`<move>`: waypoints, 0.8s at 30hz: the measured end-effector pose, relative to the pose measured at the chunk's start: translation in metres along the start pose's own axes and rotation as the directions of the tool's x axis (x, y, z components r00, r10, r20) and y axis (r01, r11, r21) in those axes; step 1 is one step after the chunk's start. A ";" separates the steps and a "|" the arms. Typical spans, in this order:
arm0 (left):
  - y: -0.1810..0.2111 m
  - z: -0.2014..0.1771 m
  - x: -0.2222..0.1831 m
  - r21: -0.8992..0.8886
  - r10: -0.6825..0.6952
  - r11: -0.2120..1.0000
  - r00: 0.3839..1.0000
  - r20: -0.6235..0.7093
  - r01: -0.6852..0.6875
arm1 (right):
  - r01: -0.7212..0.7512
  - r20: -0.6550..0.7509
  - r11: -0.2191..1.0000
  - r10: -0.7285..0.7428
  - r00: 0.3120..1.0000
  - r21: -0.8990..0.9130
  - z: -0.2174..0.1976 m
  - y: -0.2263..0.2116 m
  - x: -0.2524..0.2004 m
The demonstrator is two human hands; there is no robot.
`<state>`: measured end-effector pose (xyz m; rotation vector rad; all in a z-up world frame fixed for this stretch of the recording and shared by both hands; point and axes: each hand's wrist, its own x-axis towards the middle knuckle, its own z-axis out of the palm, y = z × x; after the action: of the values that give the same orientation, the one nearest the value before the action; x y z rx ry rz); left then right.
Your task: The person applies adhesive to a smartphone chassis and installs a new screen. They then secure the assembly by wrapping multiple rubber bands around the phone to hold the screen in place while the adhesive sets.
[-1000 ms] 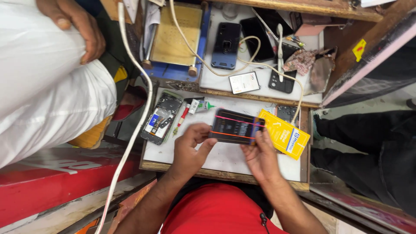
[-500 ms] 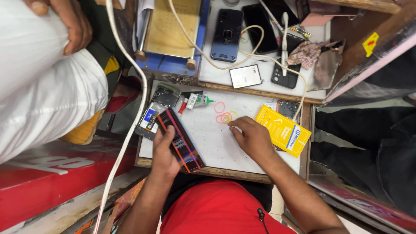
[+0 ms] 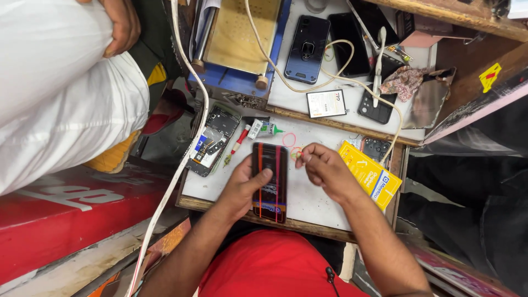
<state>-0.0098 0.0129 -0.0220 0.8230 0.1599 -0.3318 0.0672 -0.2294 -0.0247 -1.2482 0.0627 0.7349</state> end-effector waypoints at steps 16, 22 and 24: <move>0.039 0.035 0.013 0.787 -0.326 0.532 0.783 0.531 -0.313 | 0.345 0.409 0.937 -0.337 0.848 0.055 -0.039 -0.046 -0.080; 0.063 0.021 0.023 0.521 0.065 0.838 0.979 0.195 -0.160 | 0.511 0.145 0.515 -0.593 0.792 -0.688 -0.100 -0.020 -0.111; 0.066 0.016 0.018 0.189 0.210 0.955 0.971 0.114 -0.229 | 0.561 -0.022 0.747 -0.594 0.804 0.358 -0.123 -0.001 -0.107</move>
<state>0.0302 0.0389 0.0296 1.0139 -0.0543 -0.1768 0.0270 -0.3871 -0.0204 -0.8143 -0.2591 0.2141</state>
